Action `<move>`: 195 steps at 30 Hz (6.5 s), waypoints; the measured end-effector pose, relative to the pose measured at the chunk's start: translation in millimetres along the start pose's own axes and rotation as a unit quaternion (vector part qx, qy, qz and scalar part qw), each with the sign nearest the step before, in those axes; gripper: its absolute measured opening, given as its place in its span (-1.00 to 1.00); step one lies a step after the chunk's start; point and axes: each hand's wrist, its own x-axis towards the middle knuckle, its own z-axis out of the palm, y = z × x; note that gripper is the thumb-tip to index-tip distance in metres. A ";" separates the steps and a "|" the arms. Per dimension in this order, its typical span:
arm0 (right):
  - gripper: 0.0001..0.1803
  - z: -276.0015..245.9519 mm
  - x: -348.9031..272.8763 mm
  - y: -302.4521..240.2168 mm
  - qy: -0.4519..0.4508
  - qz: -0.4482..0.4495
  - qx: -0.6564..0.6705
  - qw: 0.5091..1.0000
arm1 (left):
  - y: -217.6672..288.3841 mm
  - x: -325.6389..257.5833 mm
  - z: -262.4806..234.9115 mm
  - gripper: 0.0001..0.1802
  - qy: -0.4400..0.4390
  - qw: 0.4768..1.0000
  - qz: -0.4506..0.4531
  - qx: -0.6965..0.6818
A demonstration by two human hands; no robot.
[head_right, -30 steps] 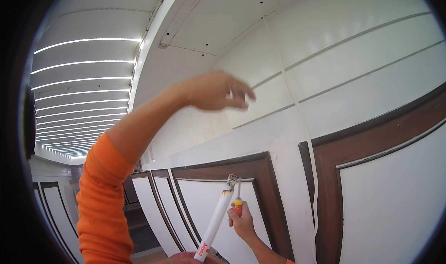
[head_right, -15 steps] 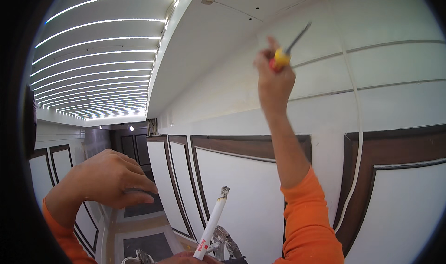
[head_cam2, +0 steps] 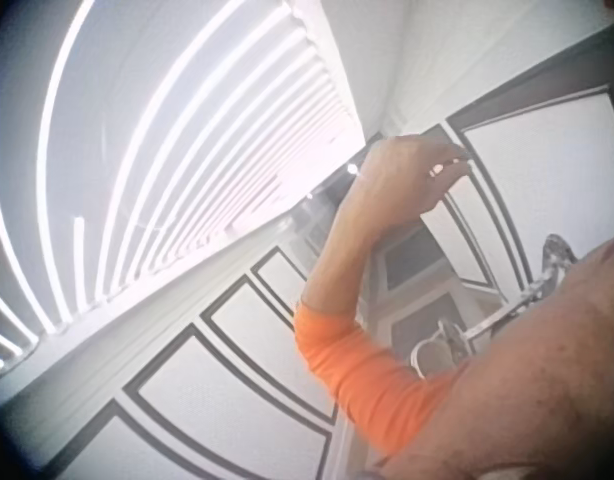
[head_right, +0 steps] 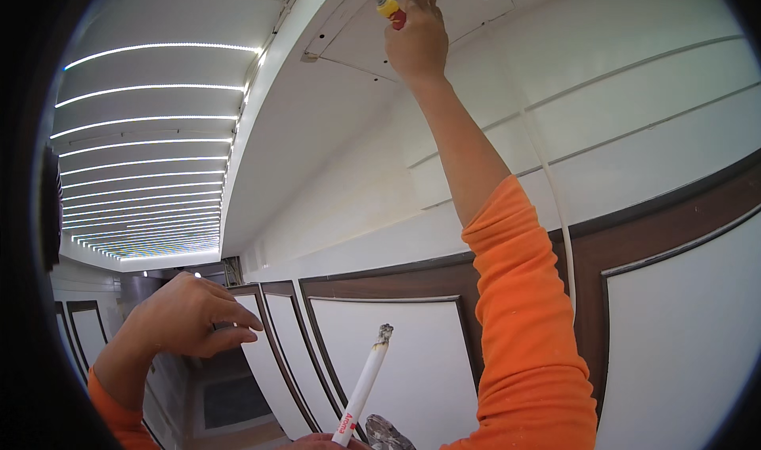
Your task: The person cuts a white rectangular panel with a utility knife, then positions and secures it to the ceiling using a screwdriver. They retrieve screws from a bucket attached to a ladder and fasten the panel into place.
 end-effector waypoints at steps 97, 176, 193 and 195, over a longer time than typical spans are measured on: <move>-0.65 -176.4 116.5 -75.9 -0.248 0.173 -0.136 0.944 | -113.1 266.9 -125.1 -0.25 0.594 0.796 -0.086 -0.077; -0.77 -7.1 -61.5 -105.9 -0.219 0.491 0.502 0.677 | -121.9 315.8 -79.1 -0.63 0.675 0.623 -0.190 -0.348; -0.46 -73.5 103.8 5.3 0.078 -0.057 -0.142 0.985 | -121.7 311.8 -41.0 -0.01 0.579 0.738 -0.191 0.291; -0.37 -58.9 92.4 6.9 0.078 -0.092 -0.173 0.978 | -125.1 310.7 -38.8 -0.03 0.547 0.740 -0.216 0.325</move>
